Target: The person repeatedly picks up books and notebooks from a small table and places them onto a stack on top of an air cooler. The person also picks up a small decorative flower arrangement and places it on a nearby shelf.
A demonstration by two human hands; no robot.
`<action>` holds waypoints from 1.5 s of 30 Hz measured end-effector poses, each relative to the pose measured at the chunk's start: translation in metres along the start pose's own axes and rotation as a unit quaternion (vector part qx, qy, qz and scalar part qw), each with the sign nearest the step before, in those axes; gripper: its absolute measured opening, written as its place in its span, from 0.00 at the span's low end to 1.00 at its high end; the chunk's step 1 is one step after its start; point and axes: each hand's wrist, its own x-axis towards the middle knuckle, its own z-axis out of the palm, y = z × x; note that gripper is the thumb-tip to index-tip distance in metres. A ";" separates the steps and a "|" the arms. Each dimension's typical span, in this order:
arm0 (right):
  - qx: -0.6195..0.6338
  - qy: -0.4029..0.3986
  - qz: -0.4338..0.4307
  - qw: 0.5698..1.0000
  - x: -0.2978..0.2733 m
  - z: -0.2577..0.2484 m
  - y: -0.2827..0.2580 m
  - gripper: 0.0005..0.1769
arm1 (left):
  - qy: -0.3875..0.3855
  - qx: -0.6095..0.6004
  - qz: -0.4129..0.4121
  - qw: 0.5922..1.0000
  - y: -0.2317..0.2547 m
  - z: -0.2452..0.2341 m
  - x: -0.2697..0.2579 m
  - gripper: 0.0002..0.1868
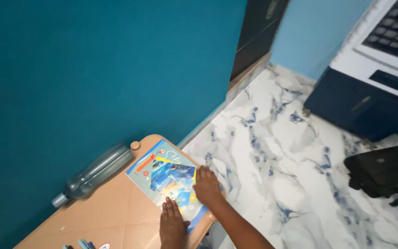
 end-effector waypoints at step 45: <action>-0.029 0.294 -0.091 0.951 -0.168 -0.468 -0.081 0.37 | -0.046 -0.980 0.051 0.188 0.075 -0.398 -0.167 0.23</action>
